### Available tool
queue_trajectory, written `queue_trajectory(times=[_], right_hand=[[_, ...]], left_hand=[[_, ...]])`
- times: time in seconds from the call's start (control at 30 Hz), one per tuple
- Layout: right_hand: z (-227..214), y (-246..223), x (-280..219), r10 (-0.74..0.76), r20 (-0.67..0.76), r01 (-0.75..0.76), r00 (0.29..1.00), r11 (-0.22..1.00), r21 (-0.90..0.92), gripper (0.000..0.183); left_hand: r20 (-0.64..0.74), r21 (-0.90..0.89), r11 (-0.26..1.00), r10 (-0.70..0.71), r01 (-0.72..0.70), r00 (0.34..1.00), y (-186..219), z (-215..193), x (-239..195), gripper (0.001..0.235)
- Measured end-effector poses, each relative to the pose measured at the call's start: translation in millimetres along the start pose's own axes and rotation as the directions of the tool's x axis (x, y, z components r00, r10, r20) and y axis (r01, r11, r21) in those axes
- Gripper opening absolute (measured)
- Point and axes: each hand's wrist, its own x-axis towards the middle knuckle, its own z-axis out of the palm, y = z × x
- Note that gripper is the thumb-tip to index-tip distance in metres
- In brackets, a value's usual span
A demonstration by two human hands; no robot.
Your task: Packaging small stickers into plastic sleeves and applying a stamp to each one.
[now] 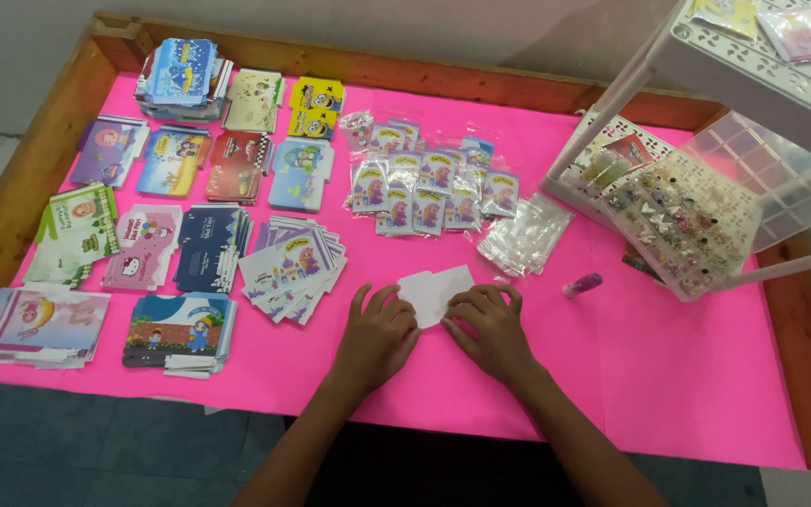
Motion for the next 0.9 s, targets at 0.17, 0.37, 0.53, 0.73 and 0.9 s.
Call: queue_trajectory(times=[0.17,0.37,0.53,0.73,0.9], right_hand=[[2.2,1.8,3.4,0.075,0.045,-0.079,0.996,0.992,0.096,0.007],[0.9,-0.5,6.6,0.162,0.074,-0.171,0.984,0.976,0.138,0.010],[3.3,0.3,7.4,0.193,0.099,-0.205,0.976,0.969,0.138,0.014],[1.9,-0.2,9.2,0.231,0.122,-0.250,0.965,0.953,0.171,0.015],[4.1,1.6,8.2,0.253,0.148,-0.278,0.956,0.943,0.181,0.015]], left_hand=[[0.004,-0.024,0.996,-0.085,0.085,0.996,4.3,-11.4,8.1,0.016],[0.007,-0.061,0.986,-0.153,0.153,0.988,3.5,-2.2,9.9,0.014],[0.019,-0.089,0.981,-0.170,0.171,0.985,1.0,0.8,10.8,0.012],[0.043,-0.128,0.968,-0.210,0.214,0.977,-2.4,6.1,9.8,0.015],[0.067,-0.154,0.959,-0.229,0.237,0.971,-2.2,7.3,8.2,0.016]])
